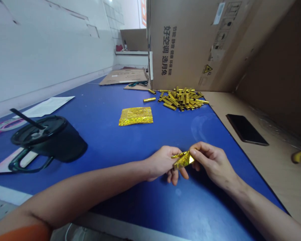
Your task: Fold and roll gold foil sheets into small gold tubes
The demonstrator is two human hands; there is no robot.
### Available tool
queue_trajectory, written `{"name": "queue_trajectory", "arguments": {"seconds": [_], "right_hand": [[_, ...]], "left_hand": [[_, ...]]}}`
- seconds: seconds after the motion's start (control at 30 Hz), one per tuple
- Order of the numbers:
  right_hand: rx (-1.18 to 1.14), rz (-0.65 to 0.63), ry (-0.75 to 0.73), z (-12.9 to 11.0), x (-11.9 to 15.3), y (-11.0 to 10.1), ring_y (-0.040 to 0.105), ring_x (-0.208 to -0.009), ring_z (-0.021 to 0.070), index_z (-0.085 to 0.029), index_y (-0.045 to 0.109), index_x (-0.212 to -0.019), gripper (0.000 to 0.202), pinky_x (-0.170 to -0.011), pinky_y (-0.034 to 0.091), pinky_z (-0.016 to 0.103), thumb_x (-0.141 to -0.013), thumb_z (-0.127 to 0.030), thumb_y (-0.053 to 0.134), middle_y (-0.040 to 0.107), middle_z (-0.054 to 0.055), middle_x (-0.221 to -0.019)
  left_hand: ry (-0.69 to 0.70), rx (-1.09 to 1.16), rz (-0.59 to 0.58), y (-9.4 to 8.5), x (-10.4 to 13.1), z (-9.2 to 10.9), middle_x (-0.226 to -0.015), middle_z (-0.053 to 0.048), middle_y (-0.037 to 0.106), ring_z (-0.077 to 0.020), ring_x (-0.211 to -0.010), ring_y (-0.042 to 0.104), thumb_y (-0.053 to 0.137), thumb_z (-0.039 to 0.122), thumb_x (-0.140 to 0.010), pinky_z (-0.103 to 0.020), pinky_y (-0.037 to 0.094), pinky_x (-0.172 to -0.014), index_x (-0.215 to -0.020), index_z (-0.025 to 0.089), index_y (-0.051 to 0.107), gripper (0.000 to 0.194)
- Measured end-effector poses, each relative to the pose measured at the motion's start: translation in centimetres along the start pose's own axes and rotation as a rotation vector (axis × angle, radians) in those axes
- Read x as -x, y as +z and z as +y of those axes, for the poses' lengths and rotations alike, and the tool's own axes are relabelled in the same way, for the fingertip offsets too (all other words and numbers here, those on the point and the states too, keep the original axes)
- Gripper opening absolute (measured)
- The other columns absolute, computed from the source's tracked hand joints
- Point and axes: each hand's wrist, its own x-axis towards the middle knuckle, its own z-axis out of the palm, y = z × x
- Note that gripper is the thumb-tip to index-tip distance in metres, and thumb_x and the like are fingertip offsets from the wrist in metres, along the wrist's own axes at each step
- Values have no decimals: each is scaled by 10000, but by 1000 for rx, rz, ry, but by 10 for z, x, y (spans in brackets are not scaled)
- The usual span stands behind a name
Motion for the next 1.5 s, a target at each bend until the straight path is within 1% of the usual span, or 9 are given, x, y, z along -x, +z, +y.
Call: {"name": "queue_trajectory", "arguments": {"seconds": [0.1, 0.3, 0.57, 0.77, 0.87, 1.0, 1.23, 1.33, 1.5], "right_hand": [[-29, 23, -2, -1, 0, 1, 425, -422, 83, -168, 522, -673, 233, -426, 336, 217, -763, -383, 513, 517, -20, -496], [-59, 56, 15, -2, -1, 2, 435, -412, 87, -169, 526, -658, 243, -420, 350, 221, -738, -397, 534, 518, -17, -499], [25, 45, 22, 2, -3, -3, 404, -410, 74, -165, 535, -656, 234, -402, 332, 203, -745, -380, 527, 477, -35, -487], [122, 54, 2, 6, -5, -5, 385, -419, 76, -162, 540, -674, 225, -399, 321, 201, -765, -364, 498, 466, -38, -487], [171, 56, -20, 6, -5, -4, 379, -415, 75, -163, 543, -672, 234, -394, 312, 204, -772, -366, 485, 466, -37, -492], [194, 71, -25, 5, -5, -3, 377, -400, 71, -163, 538, -656, 240, -382, 303, 201, -776, -361, 477, 468, -36, -477], [165, 98, 11, 4, -5, -3, 375, -371, 65, -155, 534, -668, 251, -359, 290, 193, -767, -379, 479, 475, -43, -453], [158, 102, -12, 6, -6, -4, 403, -390, 75, -155, 547, -677, 247, -383, 318, 201, -773, -372, 478, 484, -40, -469], [277, 115, -307, 10, -8, -10, 519, -627, 125, -173, 623, -696, 180, -598, 409, 246, -774, -292, 513, 568, 14, -665]], "left_hand": [[-39, 19, -66, -2, 1, 2, -566, -21, 603, -60, -311, 480, 438, 242, -794, -140, 302, -296, -803, 117, 499, 139], [33, 42, -88, 1, 1, 0, -683, -35, 621, -66, -365, 518, 487, 239, -755, -153, 351, -336, -811, 125, 486, 127], [41, 9, -255, -3, 3, 1, -827, -53, 564, -104, -574, 602, 460, 156, -771, -230, 457, -550, -896, 140, 436, 128], [12, -99, -366, -15, 5, 7, -962, -66, 534, -132, -695, 604, 635, 242, -654, -252, 460, -609, -971, 168, 426, 387], [41, -243, -230, -13, 4, 6, -808, -61, 573, -113, -613, 588, 550, 315, -734, -219, 450, -534, -856, 123, 468, 242], [66, -354, -43, -9, 1, 0, -707, -46, 581, -71, -465, 540, 401, 322, -826, -176, 402, -425, -787, 115, 449, 216], [96, -301, 15, -9, -5, -6, -635, -25, 573, -67, -394, 516, 257, 301, -879, -153, 350, -366, -842, 130, 412, 234], [181, -422, 86, -13, -5, -5, -647, -17, 573, -79, -480, 541, 275, 273, -876, -173, 383, -437, -886, 132, 457, 231], [552, -1049, 356, -23, -3, 0, -767, -19, 533, -123, -761, 499, 423, 190, -825, -262, 398, -722, -842, 166, 612, 191]]}}
